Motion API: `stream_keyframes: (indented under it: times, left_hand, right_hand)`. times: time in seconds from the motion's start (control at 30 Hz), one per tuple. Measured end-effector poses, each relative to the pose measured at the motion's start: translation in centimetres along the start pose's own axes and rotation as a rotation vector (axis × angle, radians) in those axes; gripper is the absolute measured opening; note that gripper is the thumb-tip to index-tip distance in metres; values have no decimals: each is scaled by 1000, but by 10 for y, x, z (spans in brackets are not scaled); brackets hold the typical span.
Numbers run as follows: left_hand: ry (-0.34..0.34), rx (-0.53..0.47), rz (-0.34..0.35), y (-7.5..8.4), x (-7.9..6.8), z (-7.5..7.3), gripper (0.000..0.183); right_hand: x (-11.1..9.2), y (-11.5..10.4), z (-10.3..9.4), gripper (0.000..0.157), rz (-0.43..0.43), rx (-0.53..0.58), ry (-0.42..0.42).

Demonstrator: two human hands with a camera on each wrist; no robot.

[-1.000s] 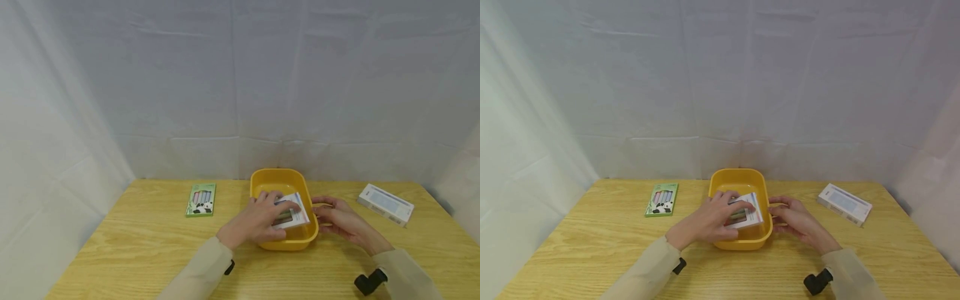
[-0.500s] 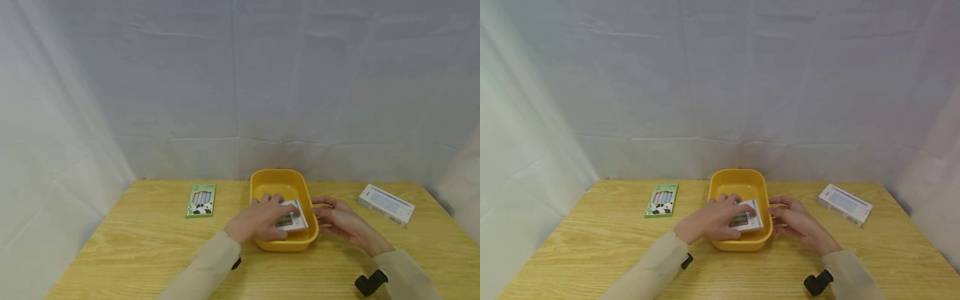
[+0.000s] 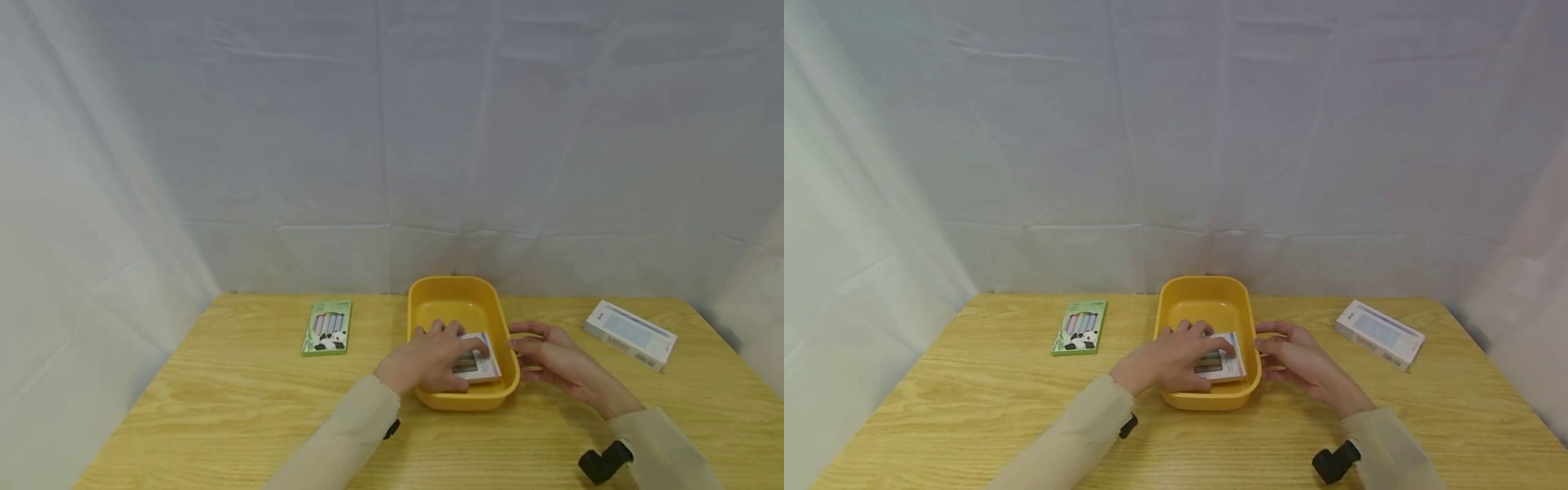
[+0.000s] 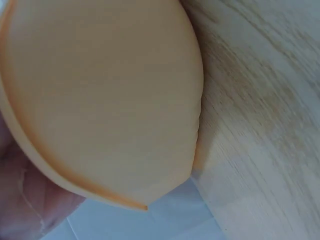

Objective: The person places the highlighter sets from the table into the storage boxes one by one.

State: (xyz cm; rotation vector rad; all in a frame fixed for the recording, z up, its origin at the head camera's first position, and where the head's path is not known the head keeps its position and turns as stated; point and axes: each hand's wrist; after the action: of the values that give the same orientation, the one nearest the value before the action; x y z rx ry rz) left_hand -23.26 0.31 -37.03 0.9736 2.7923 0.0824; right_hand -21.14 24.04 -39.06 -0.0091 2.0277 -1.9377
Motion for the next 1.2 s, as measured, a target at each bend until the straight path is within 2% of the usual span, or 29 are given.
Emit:
stream_keyframes:
  times: [0.37, 0.67, 1.0, 1.2]
  left_hand:
    - [-29, -10, 11, 1, 2, 3, 45]
    - [-44, -15, 1, 1, 4, 5, 45]
    - [-65, -26, -7, 2, 6, 5, 45]
    - [-42, -52, -11, 1, 6, 5, 45]
  right_hand:
    - [0, -1, 1, 58, -9, 13, -23]
    - [-2, 0, 2, 58, -10, 21, -7]
    - [-2, 0, 0, 62, -36, 39, -32]
    - [-1, 1, 0, 61, -25, 26, -23]
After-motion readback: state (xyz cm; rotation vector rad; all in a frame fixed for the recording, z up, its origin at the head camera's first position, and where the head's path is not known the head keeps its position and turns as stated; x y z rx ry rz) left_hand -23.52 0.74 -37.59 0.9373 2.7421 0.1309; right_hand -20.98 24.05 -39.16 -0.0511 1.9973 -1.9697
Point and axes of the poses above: each hand's wrist, its own x-axis towards the middle knuckle, its own z-axis out of the palm, y = z × x, and after that the axes turned 7 degrees about -z, right-handed
